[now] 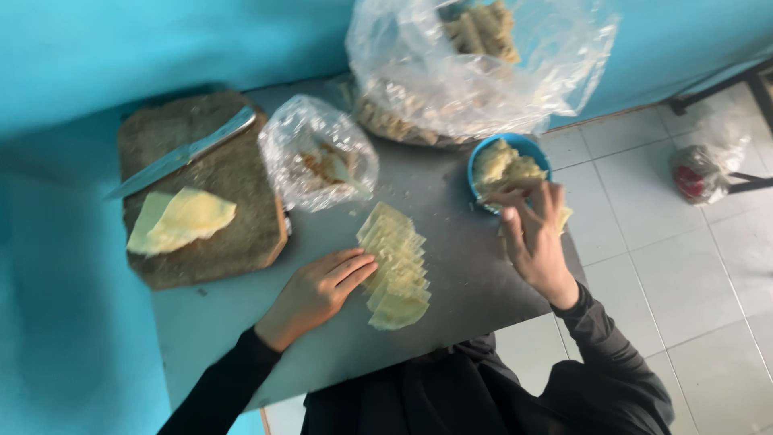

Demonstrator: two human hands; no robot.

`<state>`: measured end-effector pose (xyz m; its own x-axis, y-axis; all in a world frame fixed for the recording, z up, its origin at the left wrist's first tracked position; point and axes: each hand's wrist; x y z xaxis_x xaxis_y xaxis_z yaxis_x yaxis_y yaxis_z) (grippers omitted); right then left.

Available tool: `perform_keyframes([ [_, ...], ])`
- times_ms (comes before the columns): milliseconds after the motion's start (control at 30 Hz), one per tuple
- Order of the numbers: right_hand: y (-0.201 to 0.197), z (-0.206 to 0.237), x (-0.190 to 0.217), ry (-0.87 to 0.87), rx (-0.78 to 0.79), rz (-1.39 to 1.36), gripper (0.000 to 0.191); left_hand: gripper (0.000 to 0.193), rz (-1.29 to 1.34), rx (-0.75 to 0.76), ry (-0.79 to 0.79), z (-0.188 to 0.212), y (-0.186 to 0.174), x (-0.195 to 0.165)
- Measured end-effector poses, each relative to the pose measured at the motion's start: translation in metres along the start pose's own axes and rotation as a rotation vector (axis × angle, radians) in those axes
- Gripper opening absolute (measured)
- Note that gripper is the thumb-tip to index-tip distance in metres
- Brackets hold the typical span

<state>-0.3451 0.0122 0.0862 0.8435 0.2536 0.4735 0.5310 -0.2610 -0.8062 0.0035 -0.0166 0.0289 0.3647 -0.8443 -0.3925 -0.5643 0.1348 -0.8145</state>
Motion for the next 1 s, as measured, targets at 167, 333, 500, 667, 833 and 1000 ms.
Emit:
perform_keyframes([
  [167,0.031,-0.004,0.025,-0.198,0.293,-0.246,0.036,0.043,-0.03,-0.001,0.025,0.005,0.002,0.003],
  [333,0.067,-0.013,0.035,-0.216,0.524,-0.287,0.037,0.039,-0.046,-0.016,0.01,0.007,0.007,0.004],
  [500,0.084,-0.008,0.03,-0.404,0.365,0.021,0.037,0.039,-0.079,-0.018,0.025,0.009,0.01,0.006],
  [667,0.091,-0.001,0.013,-0.652,0.212,0.332,0.05,0.038,-0.084,-0.017,0.028,0.009,0.012,0.006],
  [833,0.087,0.009,-0.001,-0.731,0.102,0.53,0.057,0.041,-0.057,-0.017,0.023,0.007,0.007,0.004],
  [1000,0.062,0.02,-0.009,-0.461,-0.021,0.599,0.054,0.043,-0.04,-0.015,0.023,0.003,0.001,0.0],
])
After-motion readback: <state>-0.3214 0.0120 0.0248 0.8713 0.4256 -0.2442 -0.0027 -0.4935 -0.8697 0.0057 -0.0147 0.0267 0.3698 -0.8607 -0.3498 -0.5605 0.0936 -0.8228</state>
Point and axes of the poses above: each hand's wrist, its own z-axis away from the middle knuckle, its own y-axis out of the palm, x = y × z
